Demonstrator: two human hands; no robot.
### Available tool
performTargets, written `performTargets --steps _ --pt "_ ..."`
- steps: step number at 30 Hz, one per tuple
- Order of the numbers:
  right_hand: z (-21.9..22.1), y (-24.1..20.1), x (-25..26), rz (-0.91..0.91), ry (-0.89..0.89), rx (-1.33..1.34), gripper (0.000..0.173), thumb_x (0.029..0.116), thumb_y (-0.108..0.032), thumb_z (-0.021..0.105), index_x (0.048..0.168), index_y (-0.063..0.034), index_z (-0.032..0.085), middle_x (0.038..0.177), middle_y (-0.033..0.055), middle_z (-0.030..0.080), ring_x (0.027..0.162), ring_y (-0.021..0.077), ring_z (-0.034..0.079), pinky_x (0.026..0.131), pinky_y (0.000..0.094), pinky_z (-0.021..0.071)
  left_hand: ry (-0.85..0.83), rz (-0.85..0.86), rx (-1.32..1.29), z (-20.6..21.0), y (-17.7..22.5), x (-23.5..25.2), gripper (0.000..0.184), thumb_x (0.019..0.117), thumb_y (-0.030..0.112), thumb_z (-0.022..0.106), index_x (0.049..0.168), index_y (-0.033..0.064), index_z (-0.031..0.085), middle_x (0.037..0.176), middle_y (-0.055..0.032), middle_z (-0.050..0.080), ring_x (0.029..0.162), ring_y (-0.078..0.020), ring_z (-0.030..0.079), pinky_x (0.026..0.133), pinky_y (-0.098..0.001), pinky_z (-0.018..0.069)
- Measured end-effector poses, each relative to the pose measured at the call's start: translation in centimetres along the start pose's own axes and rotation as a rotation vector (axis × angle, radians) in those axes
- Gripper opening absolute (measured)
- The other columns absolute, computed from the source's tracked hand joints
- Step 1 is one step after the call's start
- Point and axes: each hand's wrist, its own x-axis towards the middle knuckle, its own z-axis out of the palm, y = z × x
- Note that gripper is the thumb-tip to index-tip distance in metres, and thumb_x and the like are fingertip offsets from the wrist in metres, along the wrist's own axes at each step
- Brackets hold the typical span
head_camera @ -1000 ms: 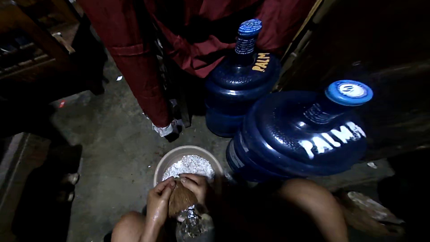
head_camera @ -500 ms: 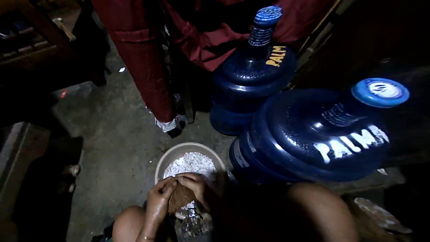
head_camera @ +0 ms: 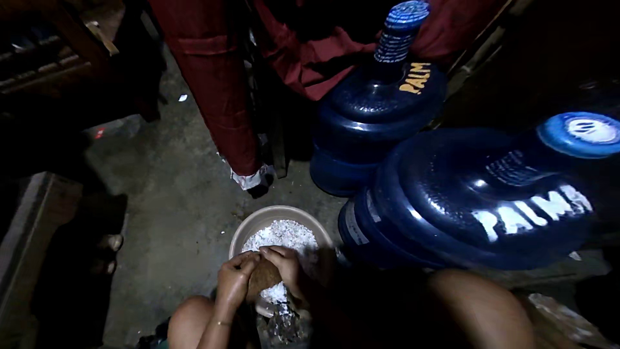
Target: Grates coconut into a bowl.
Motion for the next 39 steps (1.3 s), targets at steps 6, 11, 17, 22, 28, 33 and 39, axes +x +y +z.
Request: performTargets --steps 6,11,17,22,28,33,39 --pt "-1.7 -3.5 1.4 0.311 0.007 -0.194 0.071 0.1035 -0.064 0.042 0.134 -0.0032 0.062 0.136 0.023 0.061 0.128 0.0376 0.057 0.104 0.0618 0.0457 -0.125 -0.082 0.072 0.3 2.6 2.8 0.042 0.1034 0.044 0.059 0.105 0.0062 0.075 0.099 -0.0115 0.072 0.094 -0.0224 0.067 0.087 -0.0472 0.0528" --pt "0.2 -0.2 -3.3 -0.284 0.02 -0.174 0.037 0.0999 -0.029 0.061 0.123 -0.0017 0.071 0.117 0.0114 0.072 0.11 0.015 0.067 0.099 0.0348 0.0545 0.043 0.162 0.008 -0.5 1.1 -3.4 0.038 0.0889 0.035 0.073 0.117 0.0091 0.075 0.101 -0.001 0.077 0.093 -0.0094 0.073 0.085 -0.0336 0.061" --pt "-2.0 -0.9 2.2 0.3 -0.059 -0.086 0.062 0.1061 -0.057 0.043 0.142 -0.0082 0.057 0.141 0.0206 0.058 0.128 0.0352 0.056 0.101 0.059 0.0473 -0.042 -0.145 0.089 1.3 1.2 2.9 0.049 0.1031 0.05 0.056 0.1 0.0044 0.074 0.093 -0.0139 0.071 0.088 -0.0256 0.066 0.082 -0.0503 0.0529" --pt "-3.2 -4.4 0.0 0.324 -0.164 -0.131 0.081 0.1026 -0.071 0.027 0.136 -0.0053 0.059 0.129 0.0196 0.065 0.116 0.0308 0.065 0.094 0.052 0.0542 -0.188 -0.129 -0.169 -1.1 3.9 0.5 0.058 0.1064 0.056 0.041 0.125 0.0082 0.067 0.109 -0.0111 0.071 0.098 -0.0217 0.068 0.085 -0.0431 0.0562" --pt "-1.4 1.0 -2.0 -0.208 -0.053 -0.065 0.035 0.1038 -0.022 0.054 0.126 0.0019 0.068 0.122 0.0143 0.069 0.114 0.0144 0.064 0.103 0.0328 0.0509 -0.007 0.112 -0.095 1.3 -0.1 -1.9 0.038 0.0968 0.03 0.064 0.124 0.0048 0.071 0.119 -0.0068 0.073 0.111 -0.0145 0.069 0.098 -0.0369 0.0558" --pt "-3.0 -0.7 2.6 0.19 -0.059 -0.207 0.06 0.1051 -0.056 0.046 0.133 -0.0065 0.064 0.134 0.0196 0.063 0.125 0.0328 0.059 0.101 0.0571 0.0479 -0.09 -0.059 -0.113 2.4 0.1 3.4 0.04 0.1062 0.038 0.054 0.113 0.0037 0.073 0.107 -0.0134 0.071 0.1 -0.0214 0.066 0.09 -0.044 0.0534" --pt "-0.9 -2.7 -3.3 -0.136 -0.034 -0.105 0.04 0.1057 -0.033 0.054 0.126 -0.0023 0.069 0.119 0.0133 0.071 0.112 0.017 0.066 0.102 0.0378 0.0528 -0.122 0.155 -0.116 -0.9 1.9 -2.7 0.049 0.0979 0.042 0.061 0.134 0.0079 0.066 0.129 -0.0059 0.07 0.119 -0.0163 0.065 0.103 -0.0388 0.0539"
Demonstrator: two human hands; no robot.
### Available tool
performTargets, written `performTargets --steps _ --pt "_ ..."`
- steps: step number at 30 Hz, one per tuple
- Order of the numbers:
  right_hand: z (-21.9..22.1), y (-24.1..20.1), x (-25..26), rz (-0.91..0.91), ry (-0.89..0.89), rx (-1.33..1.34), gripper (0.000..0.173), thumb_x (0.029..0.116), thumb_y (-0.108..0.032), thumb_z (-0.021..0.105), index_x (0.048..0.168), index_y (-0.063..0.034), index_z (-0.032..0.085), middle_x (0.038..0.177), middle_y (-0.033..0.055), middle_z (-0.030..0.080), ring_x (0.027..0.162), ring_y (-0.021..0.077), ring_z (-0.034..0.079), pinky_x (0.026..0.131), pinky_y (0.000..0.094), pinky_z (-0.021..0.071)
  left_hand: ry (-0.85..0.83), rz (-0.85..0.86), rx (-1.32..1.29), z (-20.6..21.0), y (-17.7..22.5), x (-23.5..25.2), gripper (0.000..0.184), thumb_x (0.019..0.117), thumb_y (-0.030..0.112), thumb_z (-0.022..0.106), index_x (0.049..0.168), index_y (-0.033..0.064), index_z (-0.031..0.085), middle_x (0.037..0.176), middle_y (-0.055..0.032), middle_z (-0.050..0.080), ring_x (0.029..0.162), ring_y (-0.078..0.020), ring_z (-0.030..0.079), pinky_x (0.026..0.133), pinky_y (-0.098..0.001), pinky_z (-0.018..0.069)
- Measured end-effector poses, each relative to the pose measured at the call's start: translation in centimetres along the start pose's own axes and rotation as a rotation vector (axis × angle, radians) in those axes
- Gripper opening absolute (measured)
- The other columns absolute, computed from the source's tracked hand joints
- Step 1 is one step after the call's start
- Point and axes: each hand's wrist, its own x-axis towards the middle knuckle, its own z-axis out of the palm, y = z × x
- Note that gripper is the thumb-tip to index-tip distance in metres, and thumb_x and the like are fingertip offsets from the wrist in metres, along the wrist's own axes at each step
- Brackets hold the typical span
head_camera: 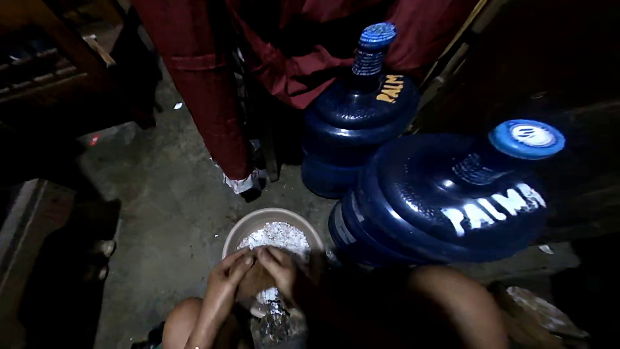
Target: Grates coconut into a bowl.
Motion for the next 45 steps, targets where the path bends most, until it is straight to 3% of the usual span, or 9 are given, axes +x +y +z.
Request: performTargets --steps 4,9,15,17,24,28,32,37,45 --pt "0.5 2.7 2.9 0.087 -0.034 0.067 0.032 0.1057 -0.022 0.056 0.123 0.0009 0.07 0.12 0.0148 0.07 0.113 0.0174 0.065 0.103 0.0368 0.051 0.154 -0.081 0.005 1.1 -3.1 1.9 0.033 0.0999 0.025 0.061 0.123 0.0036 0.071 0.121 -0.0087 0.073 0.113 -0.0158 0.068 0.1 -0.0382 0.0536" --pt "-1.3 2.7 6.2 0.258 -0.018 -0.049 0.056 0.1066 -0.051 0.047 0.126 -0.0021 0.067 0.126 0.0193 0.067 0.121 0.0299 0.062 0.105 0.0524 0.0477 0.085 -0.182 0.019 1.7 -2.4 6.1 0.034 0.1047 0.035 0.057 0.111 0.006 0.075 0.104 -0.0112 0.072 0.097 -0.0202 0.067 0.088 -0.0441 0.0542" --pt "1.0 2.5 0.8 -0.076 -0.002 0.058 0.031 0.1007 -0.023 0.06 0.119 -0.0014 0.072 0.116 0.0113 0.071 0.11 0.0138 0.066 0.1 0.0329 0.0538 0.16 0.036 0.022 0.6 -1.6 -1.0 0.044 0.094 0.034 0.068 0.125 0.0035 0.07 0.121 -0.0073 0.073 0.112 -0.0149 0.069 0.099 -0.0361 0.0562" --pt "0.3 3.3 2.9 0.038 -0.077 0.075 0.031 0.1033 -0.019 0.058 0.125 0.0002 0.069 0.125 0.014 0.069 0.117 0.0168 0.064 0.105 0.0351 0.0502 0.232 -0.016 0.028 1.6 -3.4 0.6 0.038 0.0955 0.031 0.067 0.122 0.0041 0.072 0.118 -0.008 0.074 0.11 -0.0151 0.069 0.099 -0.0374 0.0558" --pt "-2.1 0.5 6.4 0.458 -0.118 -0.034 0.085 0.0993 -0.075 0.034 0.134 -0.0029 0.061 0.133 0.0214 0.063 0.123 0.0343 0.061 0.1 0.0587 0.0503 -0.059 -0.309 -0.15 0.7 -1.5 5.6 0.057 0.1061 0.055 0.043 0.119 0.0054 0.069 0.103 -0.0135 0.073 0.094 -0.0241 0.07 0.083 -0.0446 0.0584" --pt "-1.0 -3.5 0.2 0.135 -0.184 -0.261 0.056 0.1069 -0.05 0.046 0.132 -0.0041 0.065 0.131 0.0188 0.066 0.126 0.0287 0.06 0.11 0.0508 0.0449 -0.077 -0.132 -0.023 -0.1 1.5 -0.2 0.046 0.1059 0.04 0.05 0.135 0.0073 0.063 0.123 -0.0071 0.069 0.111 -0.0147 0.066 0.097 -0.037 0.0546" --pt "-0.2 2.0 1.9 0.031 -0.07 -0.117 0.035 0.1064 -0.027 0.053 0.124 -0.0035 0.072 0.124 0.0141 0.069 0.118 0.0182 0.064 0.106 0.0371 0.0491 0.108 -0.078 0.115 1.8 -2.3 1.2 0.039 0.0982 0.034 0.062 0.126 0.0087 0.071 0.12 -0.0067 0.072 0.113 -0.0151 0.067 0.1 -0.0408 0.0532" --pt "-1.2 1.7 7.1 0.288 -0.064 -0.167 0.053 0.1078 -0.046 0.048 0.123 0.0001 0.068 0.128 0.0221 0.065 0.122 0.0321 0.06 0.106 0.0529 0.046 0.037 -0.239 0.023 2.1 -3.0 6.6 0.041 0.1067 0.039 0.05 0.112 0.0046 0.073 0.109 -0.0133 0.072 0.103 -0.0229 0.068 0.093 -0.0469 0.055" --pt "0.9 1.9 2.1 -0.085 -0.067 -0.12 0.028 0.1018 -0.023 0.058 0.113 -0.0035 0.076 0.116 0.012 0.07 0.112 0.0173 0.064 0.101 0.0351 0.0505 0.19 -0.051 0.048 1.2 -2.2 -0.6 0.045 0.0954 0.034 0.065 0.129 0.0038 0.067 0.119 -0.0089 0.072 0.109 -0.0146 0.068 0.098 -0.0376 0.055"
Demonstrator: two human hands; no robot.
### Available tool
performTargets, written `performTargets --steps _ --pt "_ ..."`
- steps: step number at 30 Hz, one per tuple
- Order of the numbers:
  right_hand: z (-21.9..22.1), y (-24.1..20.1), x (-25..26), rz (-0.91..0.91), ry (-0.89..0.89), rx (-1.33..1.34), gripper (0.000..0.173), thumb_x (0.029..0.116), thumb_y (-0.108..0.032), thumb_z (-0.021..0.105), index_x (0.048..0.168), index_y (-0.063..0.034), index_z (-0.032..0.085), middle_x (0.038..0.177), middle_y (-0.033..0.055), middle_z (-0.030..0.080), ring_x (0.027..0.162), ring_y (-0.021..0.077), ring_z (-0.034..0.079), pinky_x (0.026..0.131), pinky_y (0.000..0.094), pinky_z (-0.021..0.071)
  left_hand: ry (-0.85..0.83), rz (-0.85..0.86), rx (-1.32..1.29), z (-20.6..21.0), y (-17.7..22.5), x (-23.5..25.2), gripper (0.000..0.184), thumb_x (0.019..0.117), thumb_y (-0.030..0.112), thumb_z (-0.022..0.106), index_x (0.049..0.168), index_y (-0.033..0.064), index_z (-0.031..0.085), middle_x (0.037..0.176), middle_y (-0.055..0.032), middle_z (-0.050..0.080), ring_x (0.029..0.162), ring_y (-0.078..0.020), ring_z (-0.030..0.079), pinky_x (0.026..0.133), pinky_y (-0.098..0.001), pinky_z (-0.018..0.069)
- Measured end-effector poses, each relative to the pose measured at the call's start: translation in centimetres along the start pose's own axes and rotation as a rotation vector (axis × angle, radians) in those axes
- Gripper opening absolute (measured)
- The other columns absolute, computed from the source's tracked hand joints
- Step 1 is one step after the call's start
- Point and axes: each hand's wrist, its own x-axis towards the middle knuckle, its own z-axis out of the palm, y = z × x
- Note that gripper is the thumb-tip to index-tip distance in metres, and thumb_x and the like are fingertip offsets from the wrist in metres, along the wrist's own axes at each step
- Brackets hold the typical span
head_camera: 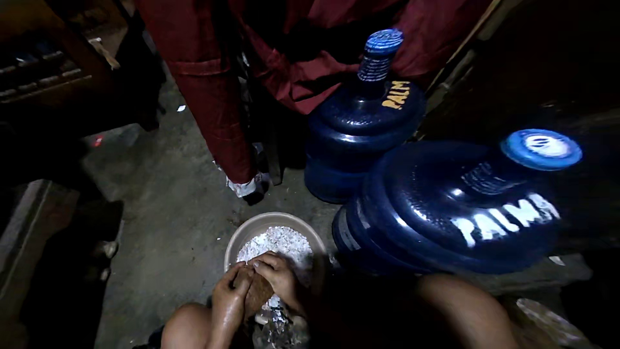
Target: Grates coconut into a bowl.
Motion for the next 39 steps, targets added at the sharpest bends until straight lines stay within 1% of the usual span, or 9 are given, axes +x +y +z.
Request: performTargets --steps 6,12,15,18,22,26,29,35,39 --pt "-1.6 1.9 5.2 0.299 0.01 0.052 0.044 0.1083 -0.041 0.05 0.12 -0.0037 0.07 0.119 0.017 0.069 0.112 0.0267 0.064 0.099 0.0499 0.0501 -0.113 -0.153 0.101 1.5 0.0 6.8 0.034 0.1041 0.038 0.058 0.108 0.0097 0.076 0.101 -0.0102 0.072 0.096 -0.022 0.067 0.088 -0.0481 0.0538" --pt "0.1 -0.6 -0.2 -0.075 0.033 0.112 0.027 0.1016 -0.022 0.059 0.113 -0.0027 0.075 0.114 0.0103 0.07 0.109 0.0159 0.064 0.099 0.0343 0.0523 0.012 0.065 0.107 -0.9 1.9 0.0 0.051 0.0884 0.043 0.069 0.126 0.0084 0.07 0.111 -0.0051 0.074 0.102 -0.0133 0.071 0.091 -0.0384 0.059" --pt "-0.4 1.7 1.5 0.02 -0.023 0.066 0.028 0.1033 -0.021 0.058 0.116 -0.0021 0.075 0.118 0.0122 0.07 0.114 0.0178 0.063 0.103 0.0364 0.0495 0.033 -0.001 0.022 1.0 -1.1 1.5 0.038 0.0958 0.031 0.067 0.124 0.0055 0.07 0.112 -0.0075 0.074 0.103 -0.0144 0.07 0.094 -0.0381 0.0566" --pt "-1.8 2.2 4.5 0.316 0.0 0.059 0.045 0.109 -0.04 0.048 0.128 -0.0044 0.068 0.13 0.0168 0.066 0.122 0.0264 0.062 0.106 0.0484 0.0476 -0.059 -0.175 0.048 2.3 -1.0 5.9 0.036 0.1022 0.04 0.061 0.106 0.0077 0.076 0.099 -0.011 0.073 0.095 -0.0222 0.069 0.088 -0.0485 0.0546" --pt "-3.5 -2.0 5.6 0.499 -0.064 0.075 0.081 0.1028 -0.07 0.032 0.139 -0.0021 0.057 0.141 0.0235 0.057 0.127 0.0374 0.056 0.101 0.0602 0.047 -0.207 -0.237 -0.019 -0.1 2.6 6.7 0.066 0.1066 0.06 0.034 0.112 0.0042 0.069 0.094 -0.0127 0.069 0.083 -0.0224 0.067 0.075 -0.0432 0.0561" --pt "-2.6 -4.7 -0.9 0.172 -0.108 -0.041 0.049 0.1079 -0.041 0.049 0.129 0.0011 0.064 0.124 0.0204 0.067 0.114 0.0274 0.065 0.1 0.0467 0.0518 -0.165 -0.023 0.005 -1.3 3.9 0.0 0.047 0.1055 0.045 0.049 0.131 0.0101 0.066 0.12 -0.0064 0.071 0.109 -0.0158 0.067 0.096 -0.0398 0.0553" --pt "-2.0 -1.4 -2.3 0.079 -0.038 0.04 0.03 0.1052 -0.012 0.053 0.127 0.004 0.065 0.122 0.017 0.068 0.113 0.0189 0.065 0.103 0.0357 0.0508 -0.042 0.105 0.142 1.2 0.9 -1.0 0.048 0.0931 0.045 0.066 0.129 0.0132 0.07 0.116 -0.0048 0.073 0.106 -0.0144 0.07 0.095 -0.0408 0.0568" --pt "-2.9 2.9 3.5 0.477 -0.059 0.204 0.062 0.1042 -0.06 0.044 0.14 -0.0115 0.059 0.142 0.016 0.058 0.131 0.0333 0.055 0.102 0.0627 0.0455 -0.236 -0.128 0.131 2.1 0.6 6.8 0.039 0.1059 0.04 0.054 0.108 0.007 0.075 0.1 -0.0106 0.072 0.092 -0.021 0.066 0.086 -0.0453 0.0532" --pt "-2.5 -2.4 -0.3 0.207 -0.006 0.054 0.041 0.1082 -0.034 0.051 0.129 -0.0022 0.066 0.124 0.0174 0.068 0.114 0.0238 0.065 0.1 0.0445 0.0521 -0.24 0.029 0.077 -0.2 3.6 2.8 0.034 0.1024 0.038 0.059 0.118 0.0119 0.074 0.108 -0.0032 0.073 0.1 -0.0137 0.068 0.09 -0.0397 0.0555"
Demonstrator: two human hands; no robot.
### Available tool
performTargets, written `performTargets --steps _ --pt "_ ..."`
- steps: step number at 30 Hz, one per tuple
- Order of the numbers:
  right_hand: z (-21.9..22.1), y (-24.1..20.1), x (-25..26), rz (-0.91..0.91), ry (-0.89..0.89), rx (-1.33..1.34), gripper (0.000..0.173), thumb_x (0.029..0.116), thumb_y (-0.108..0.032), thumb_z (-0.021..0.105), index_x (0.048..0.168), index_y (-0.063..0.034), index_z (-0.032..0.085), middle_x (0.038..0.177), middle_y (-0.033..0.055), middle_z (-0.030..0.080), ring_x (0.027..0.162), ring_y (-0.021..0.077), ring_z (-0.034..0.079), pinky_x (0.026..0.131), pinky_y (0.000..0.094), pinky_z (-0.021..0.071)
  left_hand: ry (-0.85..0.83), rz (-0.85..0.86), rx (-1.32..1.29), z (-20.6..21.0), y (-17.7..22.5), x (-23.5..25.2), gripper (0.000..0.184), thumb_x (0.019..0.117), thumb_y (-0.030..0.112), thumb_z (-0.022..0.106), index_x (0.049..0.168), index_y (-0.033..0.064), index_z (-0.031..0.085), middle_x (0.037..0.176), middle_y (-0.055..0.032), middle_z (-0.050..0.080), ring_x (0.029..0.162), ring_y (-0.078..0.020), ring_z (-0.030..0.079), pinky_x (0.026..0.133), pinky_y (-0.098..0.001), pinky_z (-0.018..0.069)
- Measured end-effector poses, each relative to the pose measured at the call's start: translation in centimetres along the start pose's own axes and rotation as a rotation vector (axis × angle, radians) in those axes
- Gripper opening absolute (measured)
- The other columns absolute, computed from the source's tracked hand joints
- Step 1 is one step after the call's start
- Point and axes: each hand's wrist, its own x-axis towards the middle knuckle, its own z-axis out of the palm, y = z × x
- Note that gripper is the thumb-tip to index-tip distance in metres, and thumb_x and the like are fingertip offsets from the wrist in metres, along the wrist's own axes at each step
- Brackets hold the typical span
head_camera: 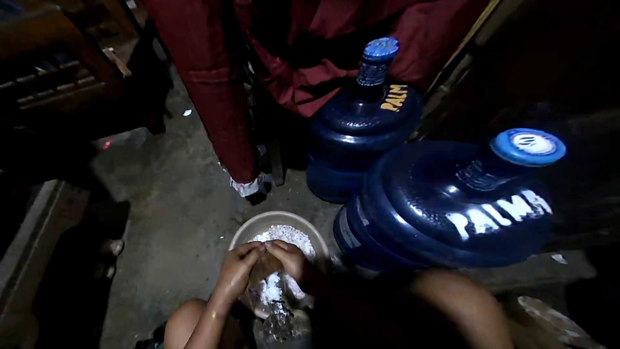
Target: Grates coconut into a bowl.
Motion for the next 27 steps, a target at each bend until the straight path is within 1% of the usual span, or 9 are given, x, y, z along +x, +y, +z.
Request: performTargets --steps 4,6,9,11,14,18,22,25,27 --pt "1.0 4.5 -0.6 -0.295 0.002 0.049 0.032 0.1021 -0.022 0.055 0.122 -0.0029 0.072 0.12 0.0109 0.069 0.114 0.0144 0.063 0.102 0.0323 0.0516 0.158 0.103 0.052 1.8 -3.0 -2.6 0.045 0.0895 0.044 0.07 0.123 0.0141 0.073 0.111 0.001 0.076 0.102 -0.0088 0.071 0.092 -0.0354 0.0596" --pt "0.2 5.0 1.8 -0.131 -0.051 0.105 0.034 0.1057 -0.021 0.052 0.126 0.0001 0.068 0.125 0.0144 0.068 0.117 0.0174 0.063 0.104 0.036 0.0509 0.155 0.001 0.046 2.3 -4.0 0.2 0.039 0.0928 0.041 0.07 0.119 0.013 0.075 0.109 -0.0022 0.075 0.102 -0.012 0.07 0.092 -0.0396 0.057" --pt "-1.0 3.9 4.2 0.177 -0.102 0.057 0.053 0.1086 -0.048 0.043 0.139 -0.0073 0.06 0.142 0.0167 0.059 0.132 0.0296 0.055 0.106 0.0553 0.0464 0.064 -0.132 -0.001 1.8 -3.9 4.2 0.032 0.1002 0.038 0.065 0.106 0.0094 0.077 0.101 -0.0072 0.074 0.096 -0.0176 0.068 0.089 -0.0444 0.0546" --pt "-1.0 1.8 3.9 0.219 -0.074 0.027 0.057 0.1073 -0.054 0.043 0.138 -0.0091 0.061 0.14 0.0169 0.059 0.129 0.0312 0.056 0.1 0.0573 0.0465 0.024 -0.108 -0.038 1.1 -2.8 4.5 0.031 0.1035 0.034 0.06 0.105 0.008 0.077 0.099 -0.007 0.073 0.093 -0.0167 0.068 0.086 -0.0418 0.0544" --pt "0.4 -0.4 0.3 -0.031 -0.026 -0.011 0.042 0.108 -0.036 0.051 0.131 -0.0048 0.066 0.124 0.0151 0.069 0.115 0.0212 0.065 0.101 0.042 0.0518 0.04 0.04 -0.036 -0.7 -0.5 0.3 0.033 0.0979 0.034 0.065 0.118 0.0096 0.075 0.108 -0.0028 0.075 0.099 -0.0132 0.07 0.089 -0.0375 0.0579" --pt "2.4 4.6 0.4 -0.409 0.055 -0.021 0.031 0.1017 -0.027 0.058 0.117 -0.0059 0.076 0.113 0.0085 0.071 0.111 0.0143 0.063 0.1 0.033 0.0513 0.245 0.2 -0.152 1.6 -4.3 -2.7 0.039 0.0897 0.024 0.071 0.12 -0.0002 0.072 0.114 -0.0084 0.075 0.103 -0.0133 0.072 0.092 -0.0315 0.0593" --pt "-0.3 3.2 3.7 0.087 -0.075 -0.018 0.044 0.11 -0.036 0.046 0.13 -0.0025 0.066 0.13 0.0176 0.066 0.123 0.0258 0.061 0.106 0.0461 0.0483 0.171 -0.079 -0.09 2.5 -5.0 2.8 0.028 0.0997 0.029 0.066 0.109 0.0048 0.076 0.104 -0.0085 0.075 0.099 -0.0166 0.07 0.092 -0.0409 0.0557" --pt "-1.1 1.7 6.3 0.355 -0.076 0.048 0.082 0.1017 -0.073 0.029 0.146 -0.0083 0.052 0.149 0.0209 0.052 0.137 0.0377 0.05 0.105 0.0654 0.0436 0.023 -0.199 -0.162 0.6 -3.6 6.0 0.057 0.1058 0.053 0.047 0.111 0.0022 0.072 0.102 -0.014 0.073 0.095 -0.0232 0.07 0.087 -0.0449 0.0571" --pt "-1.8 -1.0 5.8 0.362 -0.14 0.025 0.083 0.1006 -0.074 0.028 0.145 -0.0087 0.053 0.142 0.0217 0.056 0.128 0.0385 0.056 0.099 0.0643 0.0475 0.014 -0.233 -0.211 -0.7 -1.2 4.7 0.068 0.1058 0.062 0.034 0.119 0.0044 0.068 0.103 -0.0142 0.071 0.093 -0.0237 0.068 0.082 -0.0439 0.0567"
